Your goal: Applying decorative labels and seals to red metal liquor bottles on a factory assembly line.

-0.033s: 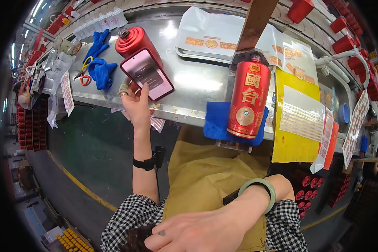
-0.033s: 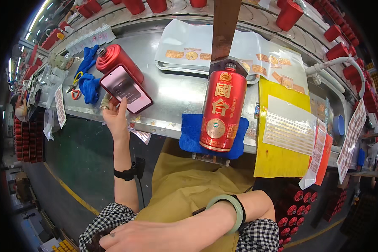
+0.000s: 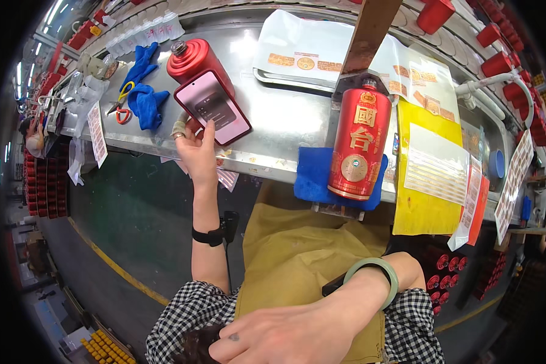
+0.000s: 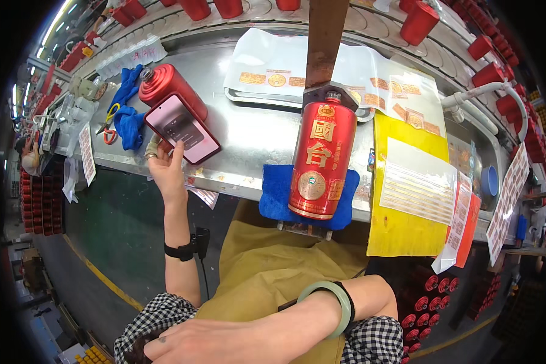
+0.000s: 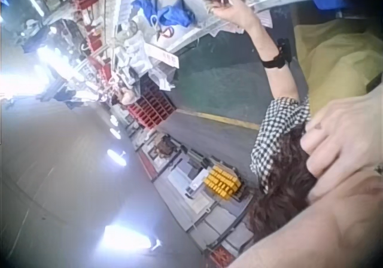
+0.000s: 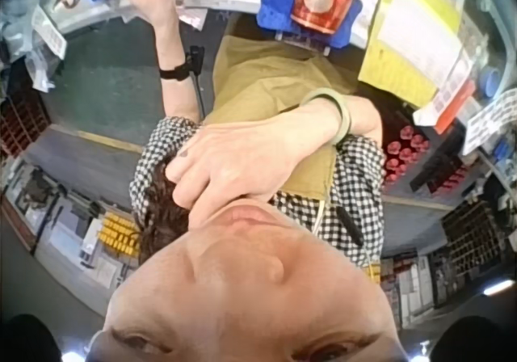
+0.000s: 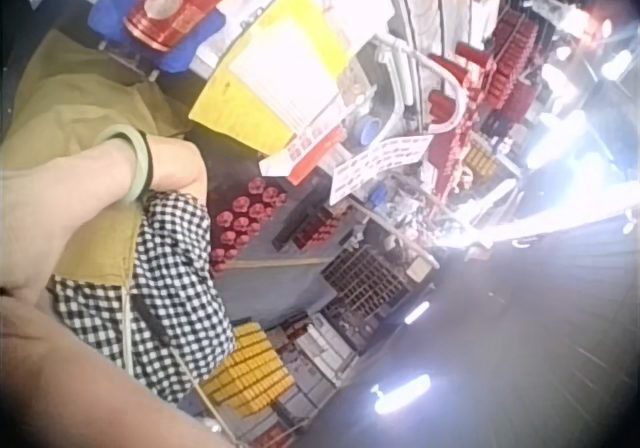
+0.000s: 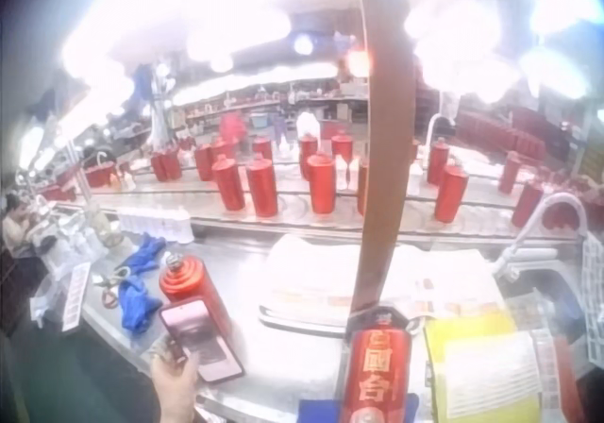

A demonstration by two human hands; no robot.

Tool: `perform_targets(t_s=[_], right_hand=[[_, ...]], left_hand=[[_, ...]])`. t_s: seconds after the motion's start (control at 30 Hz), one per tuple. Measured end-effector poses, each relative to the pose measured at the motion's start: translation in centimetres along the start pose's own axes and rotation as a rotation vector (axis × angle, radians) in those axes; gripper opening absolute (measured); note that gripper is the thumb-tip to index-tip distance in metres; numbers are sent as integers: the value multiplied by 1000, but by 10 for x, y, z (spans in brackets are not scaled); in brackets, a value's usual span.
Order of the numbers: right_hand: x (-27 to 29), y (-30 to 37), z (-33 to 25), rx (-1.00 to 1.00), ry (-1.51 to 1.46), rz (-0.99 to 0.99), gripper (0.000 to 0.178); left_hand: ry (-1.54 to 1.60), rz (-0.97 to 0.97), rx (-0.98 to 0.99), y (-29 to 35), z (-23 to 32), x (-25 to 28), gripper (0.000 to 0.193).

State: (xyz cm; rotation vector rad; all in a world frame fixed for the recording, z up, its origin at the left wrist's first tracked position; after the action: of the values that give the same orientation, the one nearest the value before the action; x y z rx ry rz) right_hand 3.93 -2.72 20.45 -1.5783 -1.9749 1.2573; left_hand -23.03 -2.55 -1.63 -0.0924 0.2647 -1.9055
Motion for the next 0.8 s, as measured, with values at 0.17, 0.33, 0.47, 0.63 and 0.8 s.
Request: perform_targets(t_s=[0.17, 0.33, 0.47, 0.63, 0.8], right_hand=[[0, -2, 3, -5, -29, 30, 39], [2, 0, 1, 9, -26, 24, 33], [1, -2, 2, 10, -8, 26, 29], [1, -1, 2, 17, -20, 45, 29], [2, -4, 0, 15, -49, 61, 34]], left_hand=[[-11, -15, -9, 0, 1, -2, 57], [-23, -3, -36, -4, 1, -5, 59], [-9, 9, -28, -2, 1, -4, 57], [72, 25, -14, -3, -2, 2, 50], [72, 58, 11, -3, -8, 12, 46]])
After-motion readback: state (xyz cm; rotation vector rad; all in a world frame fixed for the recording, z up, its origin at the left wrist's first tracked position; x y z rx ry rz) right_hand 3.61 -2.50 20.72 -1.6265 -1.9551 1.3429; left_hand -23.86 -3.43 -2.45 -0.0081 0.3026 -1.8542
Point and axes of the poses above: each hand's wrist, its own y-axis away from the middle knuckle, its own x-axis out of the back of the hand, z = x × y, the point moved 8 cm from there along -y, towards the middle knuckle, and after that the axes turned 2 degrees about y, right-handed, at the moved point
